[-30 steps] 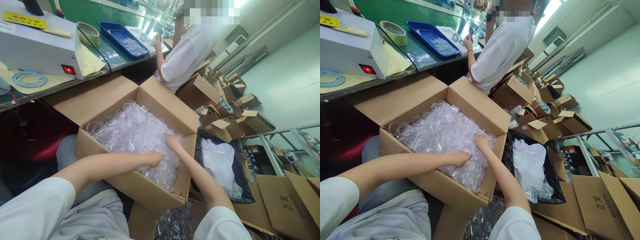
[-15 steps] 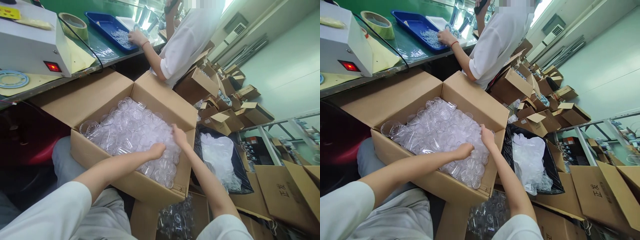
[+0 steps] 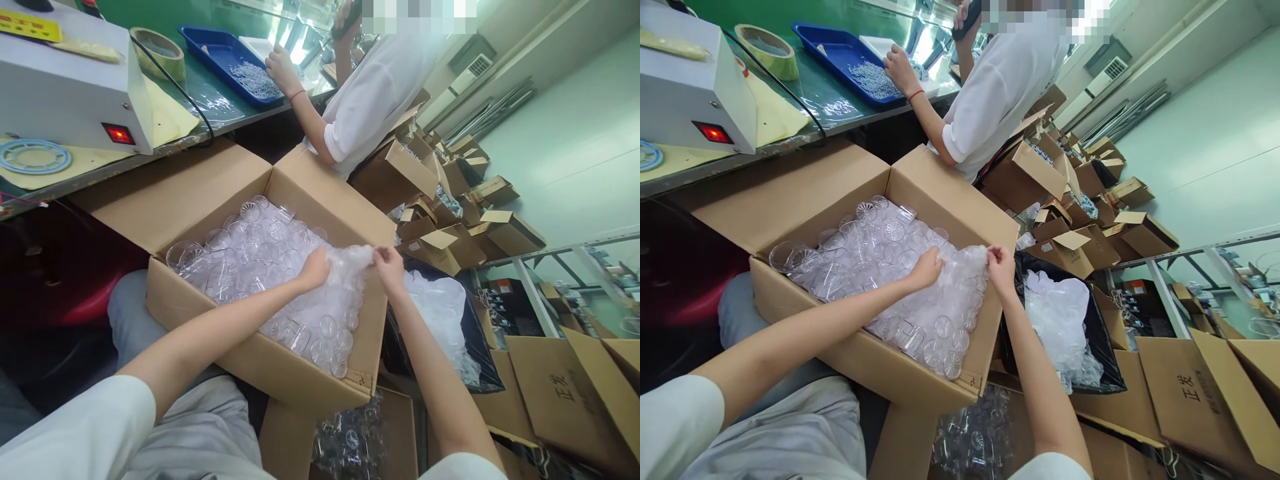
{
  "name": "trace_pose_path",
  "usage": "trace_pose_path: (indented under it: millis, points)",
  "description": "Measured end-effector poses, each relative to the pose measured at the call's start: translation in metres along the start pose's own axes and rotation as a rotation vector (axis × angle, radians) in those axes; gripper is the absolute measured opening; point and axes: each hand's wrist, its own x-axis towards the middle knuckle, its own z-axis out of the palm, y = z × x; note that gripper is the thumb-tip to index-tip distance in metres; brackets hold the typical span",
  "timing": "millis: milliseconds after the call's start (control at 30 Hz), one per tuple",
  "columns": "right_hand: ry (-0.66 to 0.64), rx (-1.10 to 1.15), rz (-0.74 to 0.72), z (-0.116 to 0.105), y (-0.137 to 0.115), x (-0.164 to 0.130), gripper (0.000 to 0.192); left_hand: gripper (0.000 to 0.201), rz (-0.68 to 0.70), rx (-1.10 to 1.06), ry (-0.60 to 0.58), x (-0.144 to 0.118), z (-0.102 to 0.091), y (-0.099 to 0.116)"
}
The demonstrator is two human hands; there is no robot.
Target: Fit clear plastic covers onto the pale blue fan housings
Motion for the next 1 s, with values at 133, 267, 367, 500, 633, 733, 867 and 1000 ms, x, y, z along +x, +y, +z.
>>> trace_pose_path:
  millis: [133,267,367,500,633,733,867,1000]
  points:
    - [-0.004,0.084,0.015,-0.003,-0.004,-0.001,0.017,0.025,-0.061,-0.127,0.114,0.02,-0.025,-0.005]
    - [-0.036,0.179,0.02,0.004,-0.014,-0.006,0.02,0.015,0.015,-0.226,0.09,0.021,-0.039,-0.006]
    - [-0.088,0.253,0.011,0.012,-0.026,-0.014,0.023,0.016,0.12,-0.266,0.029,0.013,-0.044,-0.004]
    - [-0.164,0.321,-0.003,0.022,-0.046,-0.025,0.021,0.018,0.18,-0.273,-0.083,0.005,-0.046,-0.005]
    - [-0.172,0.37,0.01,0.025,-0.057,-0.027,0.02,0.013,0.145,-0.313,-0.117,0.006,-0.051,-0.008]
    - [-0.143,0.394,0.049,0.024,-0.052,-0.025,0.022,0.012,0.083,-0.363,-0.109,0.007,-0.056,-0.009]
    - [-0.119,0.416,0.124,0.022,-0.039,-0.024,0.023,0.014,0.021,-0.471,-0.089,0.006,-0.062,-0.011]
    - [-0.148,0.443,0.214,0.024,-0.031,-0.031,0.031,0.02,-0.062,-0.606,-0.044,0.005,-0.063,-0.015]
